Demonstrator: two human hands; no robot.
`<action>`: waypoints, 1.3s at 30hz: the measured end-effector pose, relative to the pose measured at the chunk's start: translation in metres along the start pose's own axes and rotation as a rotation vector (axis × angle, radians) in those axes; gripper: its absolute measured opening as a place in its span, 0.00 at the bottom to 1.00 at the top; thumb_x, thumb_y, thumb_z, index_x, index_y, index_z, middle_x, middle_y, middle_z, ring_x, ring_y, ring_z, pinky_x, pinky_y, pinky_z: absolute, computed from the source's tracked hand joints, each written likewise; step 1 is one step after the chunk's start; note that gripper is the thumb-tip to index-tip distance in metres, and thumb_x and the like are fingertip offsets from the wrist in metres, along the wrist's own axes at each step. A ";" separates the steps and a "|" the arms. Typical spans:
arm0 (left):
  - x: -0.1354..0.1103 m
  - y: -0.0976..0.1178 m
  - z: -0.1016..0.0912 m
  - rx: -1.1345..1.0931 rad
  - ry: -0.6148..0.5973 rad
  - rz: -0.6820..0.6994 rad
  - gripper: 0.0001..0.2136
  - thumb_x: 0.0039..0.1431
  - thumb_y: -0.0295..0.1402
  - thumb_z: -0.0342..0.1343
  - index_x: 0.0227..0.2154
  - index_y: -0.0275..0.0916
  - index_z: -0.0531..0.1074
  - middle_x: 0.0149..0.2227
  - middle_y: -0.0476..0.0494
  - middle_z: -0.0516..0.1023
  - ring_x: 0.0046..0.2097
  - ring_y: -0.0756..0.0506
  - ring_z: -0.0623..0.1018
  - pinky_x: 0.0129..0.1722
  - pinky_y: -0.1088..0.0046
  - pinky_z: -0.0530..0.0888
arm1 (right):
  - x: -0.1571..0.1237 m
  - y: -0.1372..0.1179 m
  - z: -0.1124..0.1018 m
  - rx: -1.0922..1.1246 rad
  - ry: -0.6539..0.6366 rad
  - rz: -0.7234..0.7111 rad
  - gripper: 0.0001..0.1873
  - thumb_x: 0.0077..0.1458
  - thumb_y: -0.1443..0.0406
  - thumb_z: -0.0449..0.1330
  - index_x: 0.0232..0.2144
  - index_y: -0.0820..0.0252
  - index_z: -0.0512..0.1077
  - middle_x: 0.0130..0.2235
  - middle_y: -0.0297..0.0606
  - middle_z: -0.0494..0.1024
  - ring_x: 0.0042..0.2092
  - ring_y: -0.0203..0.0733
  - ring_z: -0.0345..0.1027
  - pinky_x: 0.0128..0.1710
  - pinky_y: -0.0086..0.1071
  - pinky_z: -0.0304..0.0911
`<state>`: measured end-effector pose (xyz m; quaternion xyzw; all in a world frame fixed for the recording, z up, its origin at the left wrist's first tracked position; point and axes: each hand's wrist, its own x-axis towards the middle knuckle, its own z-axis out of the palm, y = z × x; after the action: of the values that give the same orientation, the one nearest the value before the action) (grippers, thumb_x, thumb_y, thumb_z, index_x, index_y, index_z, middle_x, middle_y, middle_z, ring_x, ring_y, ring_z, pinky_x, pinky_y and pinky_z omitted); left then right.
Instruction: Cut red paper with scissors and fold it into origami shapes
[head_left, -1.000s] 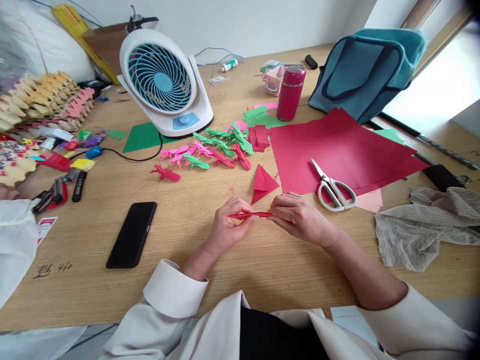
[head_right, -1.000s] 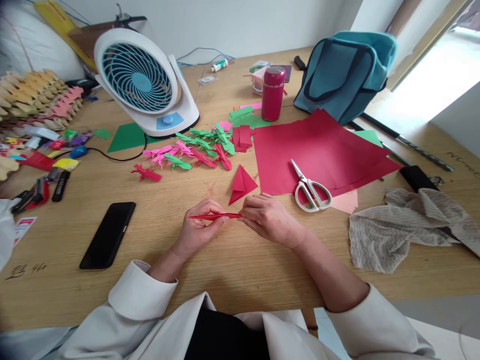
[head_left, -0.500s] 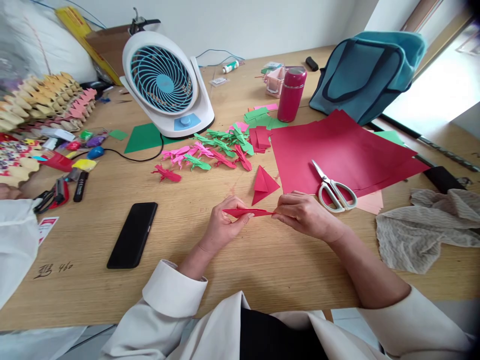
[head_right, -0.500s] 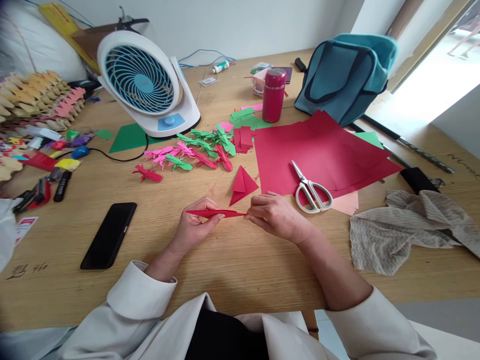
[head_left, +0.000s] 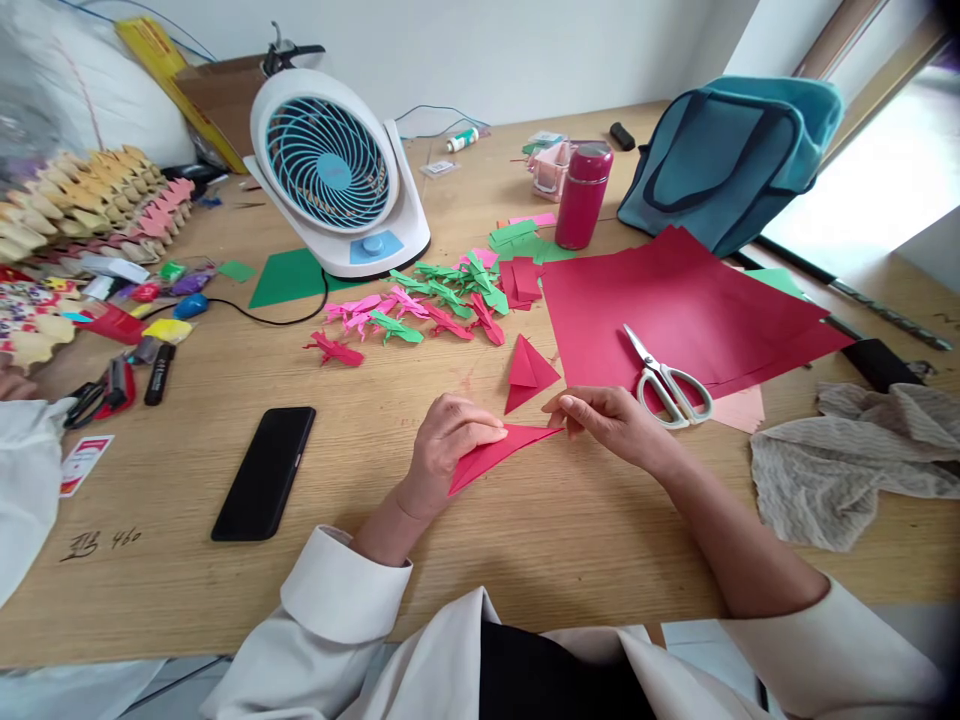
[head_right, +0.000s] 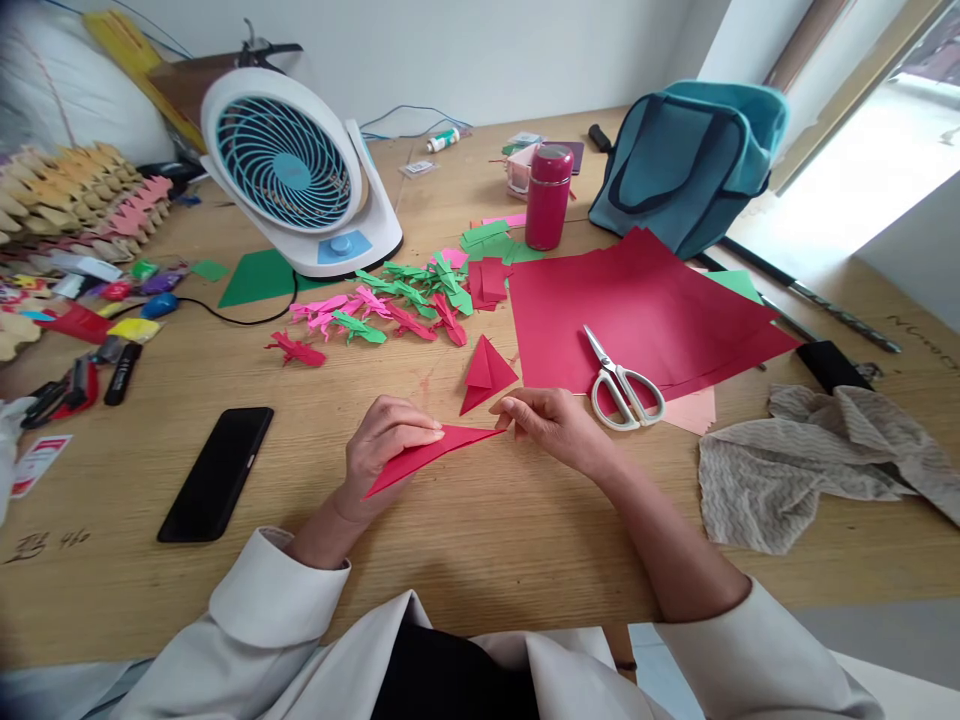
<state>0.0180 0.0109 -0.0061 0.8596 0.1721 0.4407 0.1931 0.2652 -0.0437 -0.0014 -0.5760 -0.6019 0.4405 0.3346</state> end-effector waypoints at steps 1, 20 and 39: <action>-0.001 0.000 0.000 0.029 -0.008 0.019 0.07 0.62 0.27 0.56 0.41 0.43 0.76 0.39 0.45 0.79 0.43 0.46 0.73 0.45 0.64 0.72 | 0.000 -0.001 0.002 0.072 -0.046 0.031 0.24 0.62 0.48 0.52 0.35 0.62 0.76 0.31 0.38 0.77 0.29 0.37 0.69 0.31 0.31 0.62; -0.001 0.003 0.001 0.173 -0.149 0.088 0.10 0.65 0.32 0.52 0.41 0.47 0.78 0.40 0.44 0.81 0.44 0.45 0.73 0.44 0.64 0.68 | 0.000 -0.003 0.014 0.434 -0.078 0.014 0.19 0.54 0.54 0.64 0.43 0.59 0.74 0.31 0.33 0.74 0.28 0.33 0.62 0.28 0.28 0.61; -0.002 0.004 0.022 -0.542 -0.181 -0.752 0.26 0.52 0.35 0.65 0.54 0.38 0.68 0.49 0.37 0.76 0.45 0.44 0.79 0.43 0.71 0.75 | -0.002 0.002 0.023 0.231 -0.027 -0.099 0.19 0.55 0.58 0.64 0.47 0.58 0.70 0.31 0.32 0.74 0.32 0.36 0.67 0.32 0.30 0.63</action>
<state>0.0355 0.0024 -0.0170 0.6912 0.3329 0.2927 0.5708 0.2453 -0.0495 -0.0122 -0.4974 -0.5793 0.4973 0.4119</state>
